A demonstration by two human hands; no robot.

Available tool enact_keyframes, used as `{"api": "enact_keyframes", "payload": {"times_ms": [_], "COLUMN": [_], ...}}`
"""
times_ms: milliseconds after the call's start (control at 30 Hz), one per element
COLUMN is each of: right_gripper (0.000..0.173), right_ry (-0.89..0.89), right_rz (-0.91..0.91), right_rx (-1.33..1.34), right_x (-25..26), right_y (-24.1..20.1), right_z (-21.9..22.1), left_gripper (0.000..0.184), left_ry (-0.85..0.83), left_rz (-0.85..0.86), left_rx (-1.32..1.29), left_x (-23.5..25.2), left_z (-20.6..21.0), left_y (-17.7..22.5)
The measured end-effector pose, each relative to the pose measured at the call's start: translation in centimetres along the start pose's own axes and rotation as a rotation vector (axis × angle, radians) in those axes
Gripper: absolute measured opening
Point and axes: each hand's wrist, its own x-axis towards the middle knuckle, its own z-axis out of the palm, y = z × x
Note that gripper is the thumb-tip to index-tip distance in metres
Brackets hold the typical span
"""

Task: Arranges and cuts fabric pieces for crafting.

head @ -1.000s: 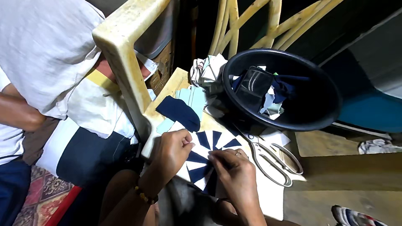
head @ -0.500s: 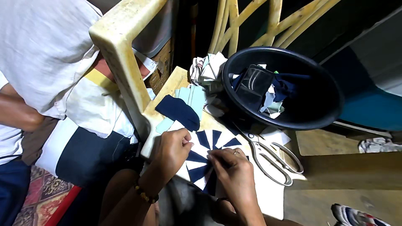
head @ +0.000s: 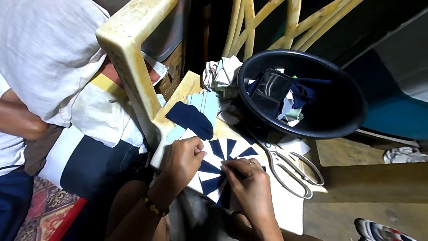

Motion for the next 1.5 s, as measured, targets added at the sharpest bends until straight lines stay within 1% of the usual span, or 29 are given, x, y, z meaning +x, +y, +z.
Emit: {"api": "enact_keyframes", "payload": {"times_ms": [167, 300, 467, 667, 867, 1067, 1133, 1233, 1400, 1500], "right_gripper": [0.014, 0.014, 0.013, 0.013, 0.013, 0.013, 0.013, 0.013, 0.013, 0.013], "right_ry": [0.008, 0.021, 0.005, 0.016, 0.003, 0.02, 0.025, 0.012, 0.005, 0.001], "right_rz": [-0.012, -0.017, -0.01, -0.01, 0.004, -0.005, -0.007, 0.01, 0.042, 0.047], "right_rx": [-0.003, 0.004, 0.0, 0.013, 0.001, 0.009, 0.021, 0.046, 0.057, 0.041], "right_x": [0.0, -0.1, -0.1, -0.1, -0.1, -0.1, -0.1, -0.2, -0.2, -0.2], "right_y": [0.0, 0.0, 0.0, -0.2, -0.2, -0.1, -0.2, -0.3, -0.3, -0.5], "right_z": [0.0, 0.0, 0.1, 0.0, 0.2, 0.1, 0.1, 0.0, 0.1, 0.1], "left_gripper": [0.007, 0.007, 0.008, 0.007, 0.008, 0.004, 0.004, 0.008, 0.016, 0.018], "left_ry": [0.024, 0.079, 0.025, 0.081, 0.056, 0.258, 0.275, 0.196, -0.047, -0.131], "left_rz": [0.036, 0.092, 0.075, 0.116, 0.127, 0.209, 0.214, 0.231, 0.33, 0.324], "left_rx": [-0.015, -0.023, 0.009, 0.027, 0.057, 0.025, 0.029, 0.034, 0.09, 0.153], "left_x": [0.1, 0.0, 0.1, 0.1, 0.2, 0.2, 0.2, 0.1, 0.1, 0.2], "left_z": [0.2, 0.5, 0.4, 0.7, 0.7, 0.6, 0.5, 0.4, 0.1, 0.0], "left_y": [-0.2, -0.4, -0.3, -0.4, -0.6, -1.3, -1.4, -1.5, -1.4, -1.0]}}
